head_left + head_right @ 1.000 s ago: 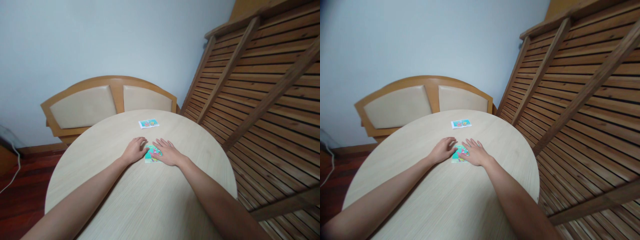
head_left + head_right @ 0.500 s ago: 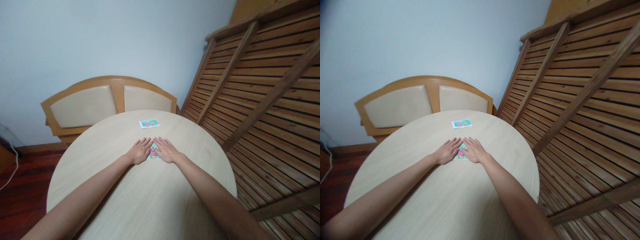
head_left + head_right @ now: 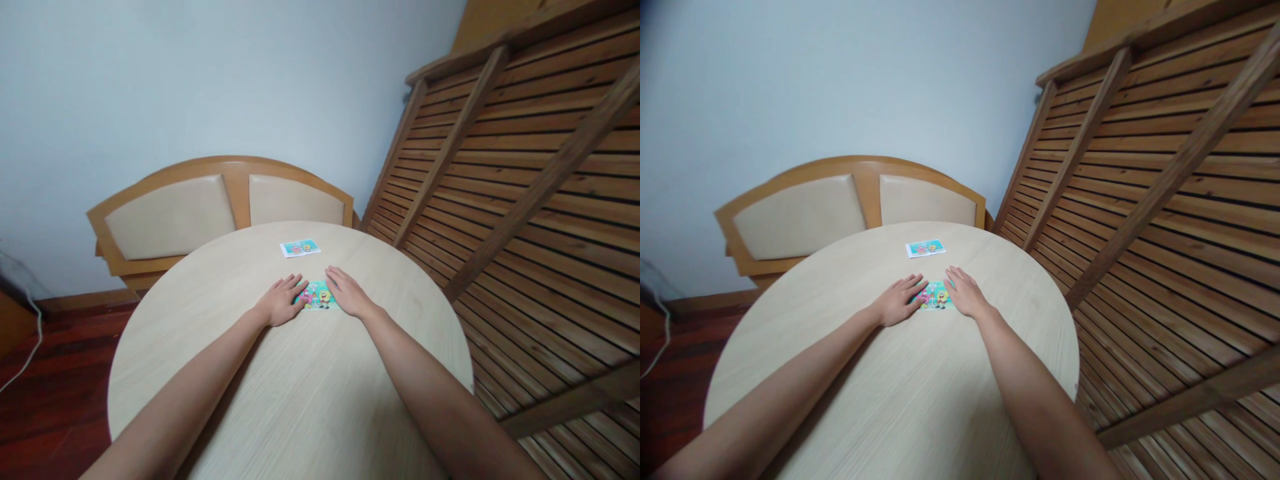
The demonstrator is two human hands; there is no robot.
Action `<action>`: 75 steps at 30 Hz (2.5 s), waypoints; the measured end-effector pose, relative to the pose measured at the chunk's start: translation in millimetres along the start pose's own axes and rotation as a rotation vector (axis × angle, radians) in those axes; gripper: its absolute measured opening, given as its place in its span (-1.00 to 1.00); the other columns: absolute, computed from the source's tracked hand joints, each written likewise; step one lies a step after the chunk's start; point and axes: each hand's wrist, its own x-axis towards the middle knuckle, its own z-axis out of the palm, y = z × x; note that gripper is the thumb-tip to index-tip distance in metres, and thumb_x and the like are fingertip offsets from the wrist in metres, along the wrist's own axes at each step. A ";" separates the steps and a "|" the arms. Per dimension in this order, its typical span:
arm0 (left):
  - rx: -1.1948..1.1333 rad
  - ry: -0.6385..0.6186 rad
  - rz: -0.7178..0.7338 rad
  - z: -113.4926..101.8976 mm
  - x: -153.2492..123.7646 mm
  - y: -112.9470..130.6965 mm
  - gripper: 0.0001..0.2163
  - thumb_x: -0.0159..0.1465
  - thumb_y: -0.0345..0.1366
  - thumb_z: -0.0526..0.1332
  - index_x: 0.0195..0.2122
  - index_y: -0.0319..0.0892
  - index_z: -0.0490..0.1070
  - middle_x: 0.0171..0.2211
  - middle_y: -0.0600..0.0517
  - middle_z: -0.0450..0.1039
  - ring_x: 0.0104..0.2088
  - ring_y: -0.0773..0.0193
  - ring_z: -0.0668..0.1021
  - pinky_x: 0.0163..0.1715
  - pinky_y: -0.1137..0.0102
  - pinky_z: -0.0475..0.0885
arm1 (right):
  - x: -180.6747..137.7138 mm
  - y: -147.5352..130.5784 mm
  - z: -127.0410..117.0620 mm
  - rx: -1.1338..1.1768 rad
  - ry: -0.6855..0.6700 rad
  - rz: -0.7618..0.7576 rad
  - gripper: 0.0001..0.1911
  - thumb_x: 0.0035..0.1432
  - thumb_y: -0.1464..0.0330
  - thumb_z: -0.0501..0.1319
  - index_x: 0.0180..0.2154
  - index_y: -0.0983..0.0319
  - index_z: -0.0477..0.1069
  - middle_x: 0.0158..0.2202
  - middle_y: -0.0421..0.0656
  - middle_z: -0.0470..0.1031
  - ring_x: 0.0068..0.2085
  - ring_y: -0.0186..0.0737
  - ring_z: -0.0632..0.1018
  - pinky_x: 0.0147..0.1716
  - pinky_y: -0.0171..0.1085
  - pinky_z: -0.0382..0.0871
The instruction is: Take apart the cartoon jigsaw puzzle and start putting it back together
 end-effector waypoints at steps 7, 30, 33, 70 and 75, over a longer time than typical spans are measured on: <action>-0.023 0.026 -0.020 1.4 1.8 -1.6 -0.44 0.47 0.00 -0.17 0.37 -0.17 0.14 0.41 -0.14 -0.01 0.41 0.00 0.05 0.36 0.08 0.02 | -7.1 -4.3 -6.8 -0.217 -0.194 0.148 -0.37 0.42 0.05 -0.17 0.36 0.19 0.13 0.44 -0.10 0.02 0.44 -0.04 0.01 0.37 0.00 -0.14; 0.019 -0.001 -0.087 -1.3 -0.6 6.6 -0.41 0.46 0.04 -0.18 0.39 -0.16 0.09 0.42 -0.12 -0.06 0.41 0.02 0.04 0.35 0.08 0.02 | -4.9 9.0 -12.1 -0.264 -0.244 0.217 -0.40 0.43 0.06 -0.20 0.38 0.07 0.07 0.46 -0.12 -0.07 0.44 -0.01 -0.03 0.36 0.09 -0.17; 0.012 0.006 -0.073 -0.4 0.1 5.8 -0.43 0.46 0.03 -0.17 0.39 -0.13 0.09 0.42 -0.10 -0.06 0.41 0.01 0.04 0.35 0.06 0.02 | -3.7 7.2 -11.6 -0.270 -0.244 0.229 -0.41 0.42 0.06 -0.17 0.38 0.05 0.07 0.46 -0.12 -0.07 0.44 0.00 -0.04 0.35 0.09 -0.17; -0.029 0.156 -0.178 3.1 3.1 3.5 -0.51 0.41 -0.17 -0.06 0.30 -0.27 0.18 0.38 -0.21 0.09 0.38 -0.04 0.15 0.33 0.04 0.11 | -18.2 -40.4 -23.9 -0.232 -0.427 0.211 -0.26 0.35 -0.07 -0.18 0.40 0.15 0.01 0.47 -0.10 -0.17 0.45 0.17 -0.13 0.34 0.23 -0.24; 0.036 0.114 -0.230 -3.6 2.1 11.3 -0.50 0.39 -0.15 -0.03 0.28 -0.27 0.22 0.37 -0.23 0.10 0.37 -0.11 0.17 0.32 0.01 0.11 | 10.9 -6.2 -26.9 -0.264 -0.403 0.404 -0.19 0.33 -0.09 -0.20 0.42 0.21 -0.10 0.48 -0.06 -0.33 0.45 0.18 -0.23 0.32 0.31 -0.35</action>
